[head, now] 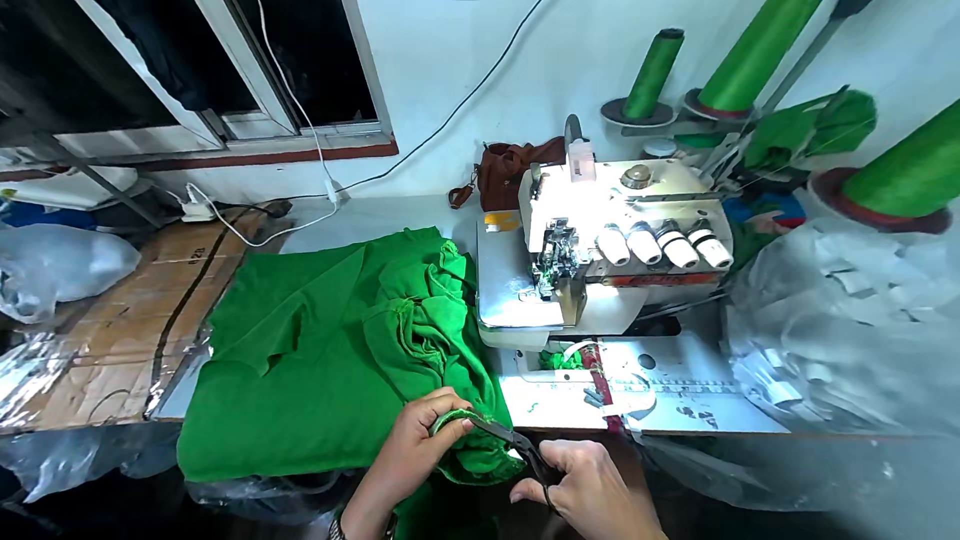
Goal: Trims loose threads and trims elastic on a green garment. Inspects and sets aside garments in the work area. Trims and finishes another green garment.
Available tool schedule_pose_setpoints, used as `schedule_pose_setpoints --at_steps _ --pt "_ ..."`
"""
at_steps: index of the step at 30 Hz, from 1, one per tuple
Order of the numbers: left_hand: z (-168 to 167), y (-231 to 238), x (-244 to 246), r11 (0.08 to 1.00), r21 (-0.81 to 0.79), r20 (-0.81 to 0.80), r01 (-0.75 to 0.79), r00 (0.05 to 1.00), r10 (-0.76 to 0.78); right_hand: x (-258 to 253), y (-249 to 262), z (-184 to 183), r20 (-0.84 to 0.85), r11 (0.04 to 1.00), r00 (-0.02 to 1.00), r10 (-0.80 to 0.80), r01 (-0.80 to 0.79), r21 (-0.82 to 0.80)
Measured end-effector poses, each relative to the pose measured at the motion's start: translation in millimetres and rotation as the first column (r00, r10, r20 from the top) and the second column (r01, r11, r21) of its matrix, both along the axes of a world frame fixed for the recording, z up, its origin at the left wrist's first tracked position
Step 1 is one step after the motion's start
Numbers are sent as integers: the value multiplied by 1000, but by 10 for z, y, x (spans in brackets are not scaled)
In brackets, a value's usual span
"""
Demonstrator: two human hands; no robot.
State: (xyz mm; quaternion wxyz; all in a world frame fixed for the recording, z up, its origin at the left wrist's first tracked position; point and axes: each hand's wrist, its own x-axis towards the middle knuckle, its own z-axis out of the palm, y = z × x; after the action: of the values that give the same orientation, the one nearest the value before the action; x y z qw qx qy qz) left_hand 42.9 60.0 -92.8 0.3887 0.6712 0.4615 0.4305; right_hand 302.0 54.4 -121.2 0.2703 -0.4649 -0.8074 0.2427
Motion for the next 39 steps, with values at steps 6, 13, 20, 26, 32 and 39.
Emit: schedule_pose_setpoints --at_steps 6,13,20,26,32,39 --pt "-20 1 3 1000 14 8 1 1000 -1 13 -2 13 28 999 999 22 -23 23" --pt "-40 -4 6 1000 21 -5 -6 1000 6 68 42 -92 30 993 999 22 -25 115" --pt "-44 8 -2 1000 24 1 -9 1000 9 9 57 -29 73 990 997 -5 -6 143" --pt "-47 16 2 1000 14 12 -23 1000 23 -12 46 -54 57 975 998 -30 17 222" --pt "-52 14 -4 1000 10 14 -25 1000 25 -19 37 -60 61 972 997 -44 28 233" --pt "-53 11 -13 1000 5 8 -24 1000 24 -36 15 -62 79 964 995 -56 33 262"
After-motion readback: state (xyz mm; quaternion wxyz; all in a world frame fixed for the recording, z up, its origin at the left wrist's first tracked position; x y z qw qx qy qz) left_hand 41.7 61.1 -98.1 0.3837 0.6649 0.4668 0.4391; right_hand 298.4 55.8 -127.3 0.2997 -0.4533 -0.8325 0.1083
